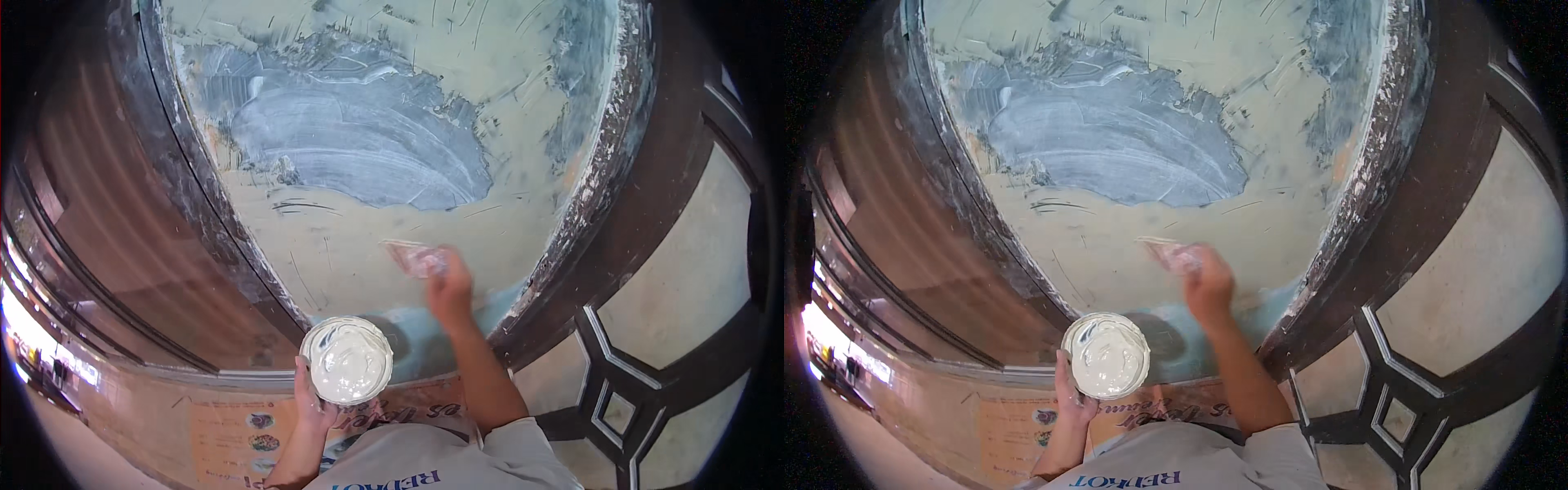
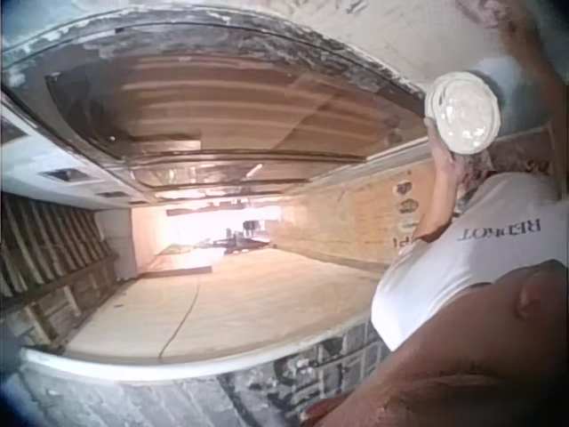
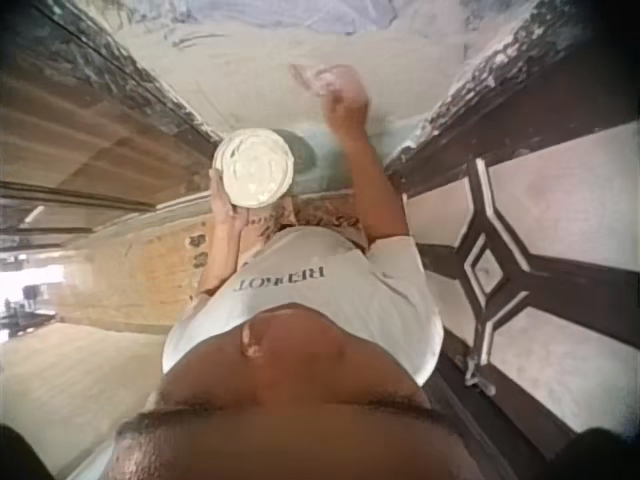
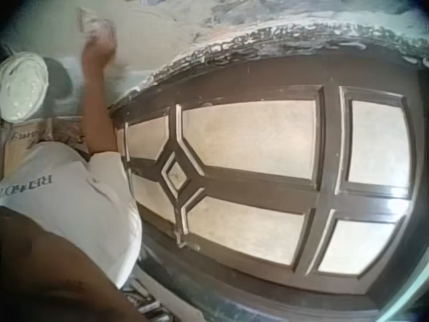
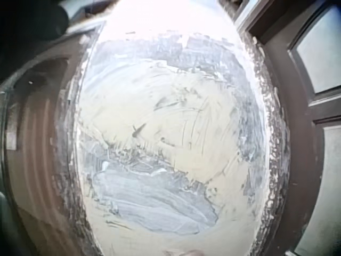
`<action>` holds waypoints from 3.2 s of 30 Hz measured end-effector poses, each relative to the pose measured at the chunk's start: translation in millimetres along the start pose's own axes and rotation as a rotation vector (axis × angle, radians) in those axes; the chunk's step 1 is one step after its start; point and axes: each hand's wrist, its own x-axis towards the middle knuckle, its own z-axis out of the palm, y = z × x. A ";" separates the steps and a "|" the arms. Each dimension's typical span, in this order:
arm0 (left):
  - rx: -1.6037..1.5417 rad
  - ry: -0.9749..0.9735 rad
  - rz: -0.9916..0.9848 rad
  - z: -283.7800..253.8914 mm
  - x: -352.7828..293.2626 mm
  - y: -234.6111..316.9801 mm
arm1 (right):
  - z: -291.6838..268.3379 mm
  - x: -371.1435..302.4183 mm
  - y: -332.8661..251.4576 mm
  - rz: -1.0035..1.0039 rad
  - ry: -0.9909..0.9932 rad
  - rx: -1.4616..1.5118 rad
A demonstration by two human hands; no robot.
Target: The person applies a layer of white plaster to a circular section of a wall using a hand trowel while holding a container of the plaster mixture.
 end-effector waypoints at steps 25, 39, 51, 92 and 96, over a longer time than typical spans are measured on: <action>0.114 -0.082 -0.010 4.7 15.6 -10.0 | -78.8 -65.0 134.3 0.851 0.670 0.870; 0.158 0.022 -0.031 48.4 5.6 -57.5 | -84.2 2.4 122.1 0.489 0.512 0.855; 0.101 0.186 0.013 39.4 -9.5 -95.2 | -46.9 -127.5 145.3 0.797 0.360 0.761; 0.077 -0.123 0.120 -3.9 0.9 64.8 | 12.4 -24.6 -56.7 0.459 -0.716 0.782; 0.052 -0.107 0.156 -37.2 3.8 89.4 | 32.2 -26.5 -55.8 0.426 -0.701 0.637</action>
